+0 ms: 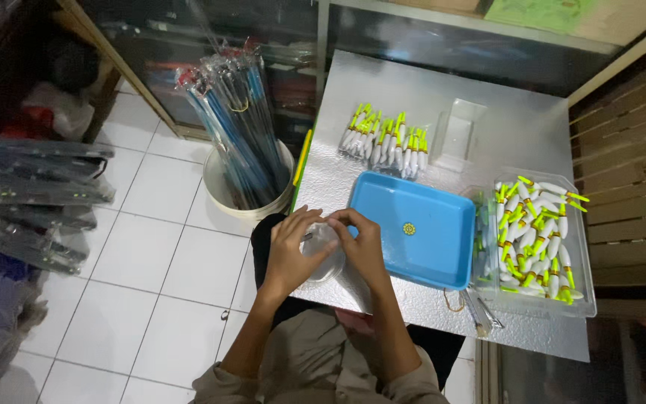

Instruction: The person picks up white and yellow fishing floats from a blue tray and places them into a clear plastic bag. After filling the bag, they use a metal clip to seal it and set it aside. The person then picks up more floats from a larger container and places them onto the blue tray to continue the process.

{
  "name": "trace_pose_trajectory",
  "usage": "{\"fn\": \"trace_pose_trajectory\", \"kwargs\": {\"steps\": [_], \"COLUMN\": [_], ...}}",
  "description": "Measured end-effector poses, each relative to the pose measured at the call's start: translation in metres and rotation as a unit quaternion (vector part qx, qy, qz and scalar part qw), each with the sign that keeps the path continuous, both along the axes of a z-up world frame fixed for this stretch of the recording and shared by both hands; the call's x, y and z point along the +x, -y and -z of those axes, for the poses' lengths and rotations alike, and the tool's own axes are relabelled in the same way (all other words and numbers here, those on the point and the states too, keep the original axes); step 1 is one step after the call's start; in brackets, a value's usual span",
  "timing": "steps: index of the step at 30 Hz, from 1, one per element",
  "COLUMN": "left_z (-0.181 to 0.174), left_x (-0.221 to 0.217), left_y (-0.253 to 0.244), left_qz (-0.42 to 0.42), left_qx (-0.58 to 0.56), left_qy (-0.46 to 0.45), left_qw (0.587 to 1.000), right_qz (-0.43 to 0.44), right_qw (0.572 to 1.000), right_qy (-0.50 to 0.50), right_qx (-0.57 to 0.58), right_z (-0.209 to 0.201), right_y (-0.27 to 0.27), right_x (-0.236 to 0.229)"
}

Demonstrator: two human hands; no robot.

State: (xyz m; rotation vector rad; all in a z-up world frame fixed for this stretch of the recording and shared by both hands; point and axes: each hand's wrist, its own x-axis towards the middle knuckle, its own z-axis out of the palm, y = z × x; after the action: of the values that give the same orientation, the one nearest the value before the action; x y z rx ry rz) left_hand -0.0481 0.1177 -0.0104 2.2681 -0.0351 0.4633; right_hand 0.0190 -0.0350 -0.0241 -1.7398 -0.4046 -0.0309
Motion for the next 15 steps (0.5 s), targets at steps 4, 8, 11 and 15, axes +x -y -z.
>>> {"fn": "trace_pose_trajectory", "kwargs": {"steps": [4,8,11,15], "left_z": [0.008,0.032,0.032,0.031], "left_x": [0.005,0.007,0.005,0.002], "left_y": [0.009,0.004,0.000,-0.001], "left_qz": [-0.002,0.038,0.044,0.050], "left_qx": [-0.015,0.005,0.007,0.021], "left_qy": [0.006,-0.004,0.000,-0.018], "left_qw": [1.000,0.999,0.999,0.998], "right_qz": [0.004,0.015,0.030,0.052], "right_qw": [1.000,0.997,0.997,0.996], "right_qy": [-0.007,-0.011,0.008,0.018], "right_qx": [0.030,0.075,0.067,0.063], "right_z": [0.000,-0.012,-0.017,-0.003], "right_y": [0.007,0.020,0.027,0.030], "right_x": [-0.010,-0.018,-0.022,-0.035]}}
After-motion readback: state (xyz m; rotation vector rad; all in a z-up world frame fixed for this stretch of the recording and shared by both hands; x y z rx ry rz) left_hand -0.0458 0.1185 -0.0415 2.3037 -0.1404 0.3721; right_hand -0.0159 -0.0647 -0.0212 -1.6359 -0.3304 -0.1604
